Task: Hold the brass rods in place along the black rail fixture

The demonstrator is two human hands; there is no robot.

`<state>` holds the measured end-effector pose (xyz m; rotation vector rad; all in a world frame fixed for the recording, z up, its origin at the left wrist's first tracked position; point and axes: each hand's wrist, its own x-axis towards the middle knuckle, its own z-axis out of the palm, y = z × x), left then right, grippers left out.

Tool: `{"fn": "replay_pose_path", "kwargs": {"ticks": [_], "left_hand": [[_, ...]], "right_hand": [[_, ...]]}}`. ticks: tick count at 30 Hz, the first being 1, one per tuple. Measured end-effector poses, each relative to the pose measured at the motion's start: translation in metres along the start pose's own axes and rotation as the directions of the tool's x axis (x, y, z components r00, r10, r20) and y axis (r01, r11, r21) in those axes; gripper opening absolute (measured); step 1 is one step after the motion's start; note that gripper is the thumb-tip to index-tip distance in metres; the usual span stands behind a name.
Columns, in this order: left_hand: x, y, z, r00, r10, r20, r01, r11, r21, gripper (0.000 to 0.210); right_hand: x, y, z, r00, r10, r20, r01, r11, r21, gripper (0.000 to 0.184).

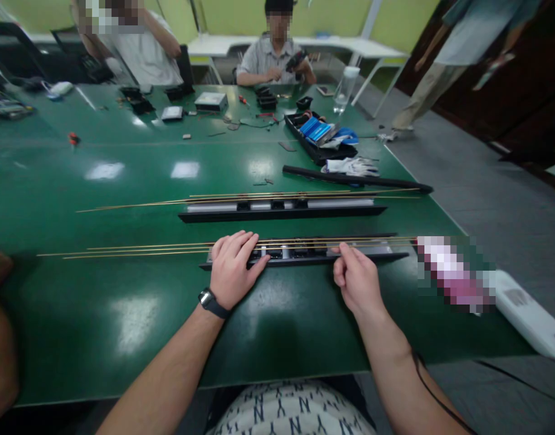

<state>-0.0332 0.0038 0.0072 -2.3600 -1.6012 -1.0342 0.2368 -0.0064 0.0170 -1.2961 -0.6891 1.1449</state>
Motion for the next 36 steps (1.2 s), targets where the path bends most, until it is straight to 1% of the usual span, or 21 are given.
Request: {"fn": "replay_pose_path", "kwargs": {"ticks": [3, 6, 8, 10, 12, 14, 17, 19, 23, 25, 28, 33, 36], "left_hand": [[0.000, 0.001, 0.000, 1.000, 0.004, -0.019, -0.004, 1.000, 0.009, 0.041], [-0.001, 0.001, 0.001, 1.000, -0.006, -0.031, 0.006, 1.000, 0.006, 0.042], [-0.002, 0.000, 0.002, 0.999, -0.007, -0.033, 0.007, 1.000, 0.001, 0.042], [-0.002, 0.000, 0.004, 0.999, -0.005, -0.037, 0.004, 1.000, -0.002, 0.042], [-0.002, 0.000, 0.004, 0.999, -0.006, -0.039, 0.006, 1.000, -0.004, 0.042], [-0.002, 0.000, 0.004, 0.999, -0.009, -0.038, 0.009, 1.000, -0.005, 0.042], [-0.001, 0.001, 0.003, 0.999, -0.012, -0.039, 0.011, 1.000, -0.008, 0.042], [-0.001, 0.001, 0.003, 0.999, -0.012, -0.041, 0.012, 1.000, -0.007, 0.042], [-0.001, 0.002, 0.002, 0.999, -0.012, -0.042, 0.012, 1.000, 0.000, 0.041], [-0.001, 0.002, 0.002, 0.999, -0.014, -0.037, 0.014, 1.000, -0.001, 0.041], [-0.001, 0.002, 0.003, 0.999, -0.022, -0.028, 0.022, 1.000, -0.004, 0.041], [-0.001, 0.002, 0.003, 0.999, -0.027, -0.034, 0.027, 1.000, -0.006, 0.041], [-0.001, 0.002, 0.003, 0.999, -0.019, -0.045, 0.018, 1.000, -0.007, 0.041]], "right_hand": [[0.004, -0.002, -0.005, 0.999, -0.009, -0.035, 0.010, 0.999, 0.032, 0.040], [0.009, -0.004, -0.013, 0.994, -0.027, -0.106, 0.033, 0.998, 0.057, 0.037], [0.011, -0.005, -0.017, 0.988, -0.030, -0.149, 0.039, 0.997, 0.061, 0.036], [0.012, -0.004, -0.020, 0.986, -0.036, -0.165, 0.044, 0.998, 0.046, 0.037], [0.012, -0.003, -0.020, 0.989, -0.045, -0.142, 0.048, 0.999, 0.016, 0.039], [0.012, -0.001, -0.019, 0.995, -0.046, -0.091, 0.046, 0.999, -0.004, 0.040], [0.013, -0.001, -0.018, 0.999, -0.026, -0.039, 0.026, 1.000, 0.001, 0.041], [0.014, -0.002, -0.019, 0.998, -0.022, -0.054, 0.022, 1.000, 0.012, 0.041], [0.016, -0.004, -0.021, 0.991, -0.031, -0.131, 0.037, 0.998, 0.046, 0.039], [0.016, -0.003, -0.022, 0.988, -0.040, -0.148, 0.047, 0.998, 0.046, 0.039], [0.015, -0.002, -0.022, 0.990, -0.042, -0.132, 0.045, 0.999, 0.022, 0.041], [0.013, -0.002, -0.021, 0.998, -0.005, -0.062, 0.006, 1.000, 0.020, 0.040], [0.016, -0.003, -0.024, 0.996, -0.011, -0.094, 0.015, 0.999, 0.043, 0.039]]}}
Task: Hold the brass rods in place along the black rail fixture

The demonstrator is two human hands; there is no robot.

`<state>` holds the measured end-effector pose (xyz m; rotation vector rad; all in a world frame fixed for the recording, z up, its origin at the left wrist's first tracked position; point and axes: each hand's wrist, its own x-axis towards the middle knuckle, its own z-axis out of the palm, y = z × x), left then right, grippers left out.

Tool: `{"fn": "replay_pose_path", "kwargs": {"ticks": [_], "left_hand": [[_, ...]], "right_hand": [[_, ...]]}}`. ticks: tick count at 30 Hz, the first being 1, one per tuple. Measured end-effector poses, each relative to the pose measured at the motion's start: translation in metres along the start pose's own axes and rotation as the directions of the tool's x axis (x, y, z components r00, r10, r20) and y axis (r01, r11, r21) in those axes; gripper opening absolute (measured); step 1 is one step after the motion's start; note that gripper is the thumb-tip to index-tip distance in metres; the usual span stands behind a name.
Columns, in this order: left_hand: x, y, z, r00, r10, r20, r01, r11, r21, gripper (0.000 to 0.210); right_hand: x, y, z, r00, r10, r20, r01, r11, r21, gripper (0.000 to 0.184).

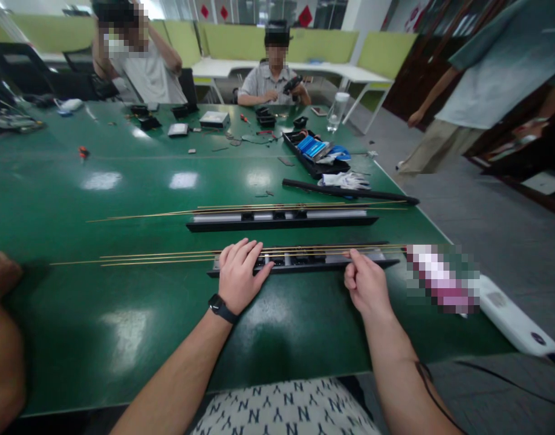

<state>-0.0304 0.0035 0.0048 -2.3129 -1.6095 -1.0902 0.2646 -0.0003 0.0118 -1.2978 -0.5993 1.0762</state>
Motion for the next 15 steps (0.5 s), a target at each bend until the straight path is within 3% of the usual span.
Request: {"fn": "replay_pose_path", "kwargs": {"ticks": [5, 12, 15], "left_hand": [[0.0002, 0.0001, 0.0006, 1.000, 0.005, -0.006, -0.005, 1.000, 0.004, 0.040], [-0.0002, 0.0000, 0.0002, 1.000, -0.002, 0.000, 0.002, 1.000, 0.001, 0.041], [-0.0002, -0.0005, 0.0000, 1.000, 0.003, -0.005, -0.003, 1.000, 0.008, 0.041]], "right_hand": [[0.0063, -0.0008, -0.0066, 0.992, -0.035, -0.118, 0.039, 0.999, 0.037, 0.038], [0.0045, -0.0047, -0.0058, 0.999, -0.007, -0.041, 0.006, 1.000, -0.010, 0.040], [0.0059, -0.0076, -0.0064, 0.998, 0.008, -0.069, -0.007, 1.000, 0.025, 0.041]]}}
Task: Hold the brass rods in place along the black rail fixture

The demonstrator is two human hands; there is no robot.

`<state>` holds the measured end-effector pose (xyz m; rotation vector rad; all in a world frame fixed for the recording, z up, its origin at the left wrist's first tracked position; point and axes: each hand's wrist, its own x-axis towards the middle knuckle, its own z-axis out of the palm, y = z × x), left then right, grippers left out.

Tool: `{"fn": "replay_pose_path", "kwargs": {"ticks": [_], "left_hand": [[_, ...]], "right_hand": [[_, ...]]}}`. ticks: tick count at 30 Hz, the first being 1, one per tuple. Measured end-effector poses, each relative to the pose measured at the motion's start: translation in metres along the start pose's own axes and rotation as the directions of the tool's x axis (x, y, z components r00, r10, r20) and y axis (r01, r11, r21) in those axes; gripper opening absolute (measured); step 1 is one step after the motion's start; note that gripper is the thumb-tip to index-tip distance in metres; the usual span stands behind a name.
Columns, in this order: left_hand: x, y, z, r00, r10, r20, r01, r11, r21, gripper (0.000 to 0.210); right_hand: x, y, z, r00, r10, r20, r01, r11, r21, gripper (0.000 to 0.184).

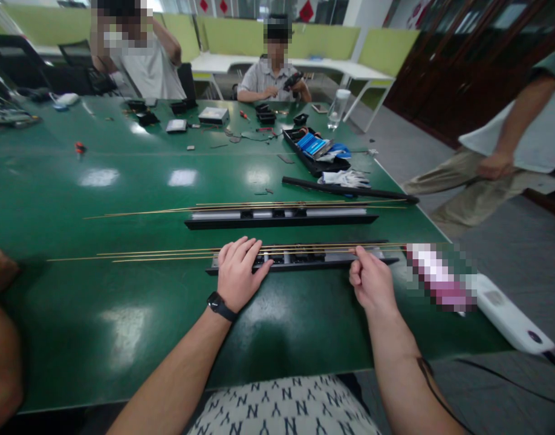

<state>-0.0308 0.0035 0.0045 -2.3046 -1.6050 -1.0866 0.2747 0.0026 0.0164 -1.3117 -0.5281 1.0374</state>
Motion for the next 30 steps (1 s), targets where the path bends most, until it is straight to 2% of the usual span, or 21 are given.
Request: {"fn": "replay_pose_path", "kwargs": {"ticks": [6, 13, 22, 27, 30], "left_hand": [[0.000, -0.001, 0.001, 1.000, 0.013, -0.003, -0.013, 1.000, 0.004, 0.042], [-0.001, 0.001, 0.000, 1.000, 0.011, 0.000, -0.011, 1.000, 0.009, 0.041], [-0.002, -0.001, 0.001, 1.000, -0.005, 0.004, 0.005, 1.000, 0.012, 0.041], [-0.001, 0.000, 0.000, 1.000, -0.002, 0.002, 0.002, 1.000, 0.012, 0.041], [0.000, 0.001, -0.001, 1.000, 0.003, 0.000, -0.003, 1.000, 0.017, 0.041]], "right_hand": [[0.004, -0.002, -0.004, 0.996, -0.001, -0.094, 0.005, 0.999, 0.044, 0.044], [0.002, -0.003, -0.005, 1.000, 0.029, -0.010, -0.029, 1.000, -0.003, 0.042], [0.013, -0.009, -0.015, 0.991, 0.008, -0.136, -0.001, 0.999, 0.053, 0.036], [0.007, -0.009, -0.010, 0.996, 0.066, -0.062, -0.066, 0.998, -0.001, 0.039], [0.008, -0.008, -0.010, 0.997, 0.064, -0.032, -0.064, 0.998, 0.000, 0.040]]}}
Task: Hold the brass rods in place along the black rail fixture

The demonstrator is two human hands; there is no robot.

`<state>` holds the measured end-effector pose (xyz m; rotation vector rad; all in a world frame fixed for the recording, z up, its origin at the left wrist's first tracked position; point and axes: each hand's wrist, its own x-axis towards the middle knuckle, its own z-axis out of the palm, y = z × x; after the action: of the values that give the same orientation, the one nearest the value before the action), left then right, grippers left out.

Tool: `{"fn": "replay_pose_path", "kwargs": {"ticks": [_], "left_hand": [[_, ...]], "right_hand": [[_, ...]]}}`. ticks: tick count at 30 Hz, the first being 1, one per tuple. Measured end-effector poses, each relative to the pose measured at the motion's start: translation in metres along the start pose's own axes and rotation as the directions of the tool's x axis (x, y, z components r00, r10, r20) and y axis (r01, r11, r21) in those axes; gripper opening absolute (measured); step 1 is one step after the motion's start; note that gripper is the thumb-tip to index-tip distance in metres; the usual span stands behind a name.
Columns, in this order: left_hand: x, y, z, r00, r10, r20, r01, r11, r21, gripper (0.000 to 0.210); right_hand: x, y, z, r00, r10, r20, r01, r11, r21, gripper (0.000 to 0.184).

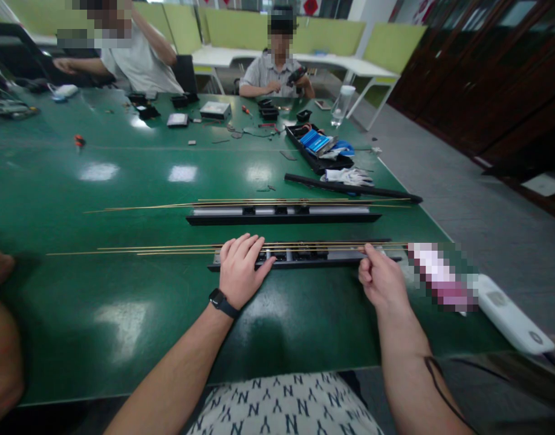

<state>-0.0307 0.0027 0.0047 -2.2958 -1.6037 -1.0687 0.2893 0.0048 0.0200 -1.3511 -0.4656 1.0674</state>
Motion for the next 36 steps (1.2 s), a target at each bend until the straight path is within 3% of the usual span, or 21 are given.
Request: {"fn": "replay_pose_path", "kwargs": {"ticks": [8, 18, 26, 36], "left_hand": [[0.000, 0.000, 0.000, 1.000, 0.007, -0.001, -0.007, 1.000, 0.004, 0.041], [0.000, 0.000, 0.000, 1.000, 0.003, 0.004, -0.003, 1.000, -0.003, 0.041], [0.000, -0.001, -0.001, 1.000, -0.015, 0.023, 0.015, 1.000, -0.019, 0.041], [0.001, 0.000, -0.002, 0.999, -0.025, 0.034, 0.026, 0.999, -0.024, 0.040]], "right_hand": [[0.011, -0.002, -0.011, 0.993, -0.058, -0.100, 0.065, 0.996, 0.060, 0.040], [0.002, -0.001, -0.007, 1.000, -0.008, -0.015, 0.008, 1.000, -0.010, 0.039], [0.011, -0.014, -0.020, 0.992, -0.049, -0.120, 0.054, 0.998, 0.031, 0.030], [0.010, -0.009, -0.018, 1.000, 0.015, -0.001, -0.015, 1.000, -0.027, 0.034]]}}
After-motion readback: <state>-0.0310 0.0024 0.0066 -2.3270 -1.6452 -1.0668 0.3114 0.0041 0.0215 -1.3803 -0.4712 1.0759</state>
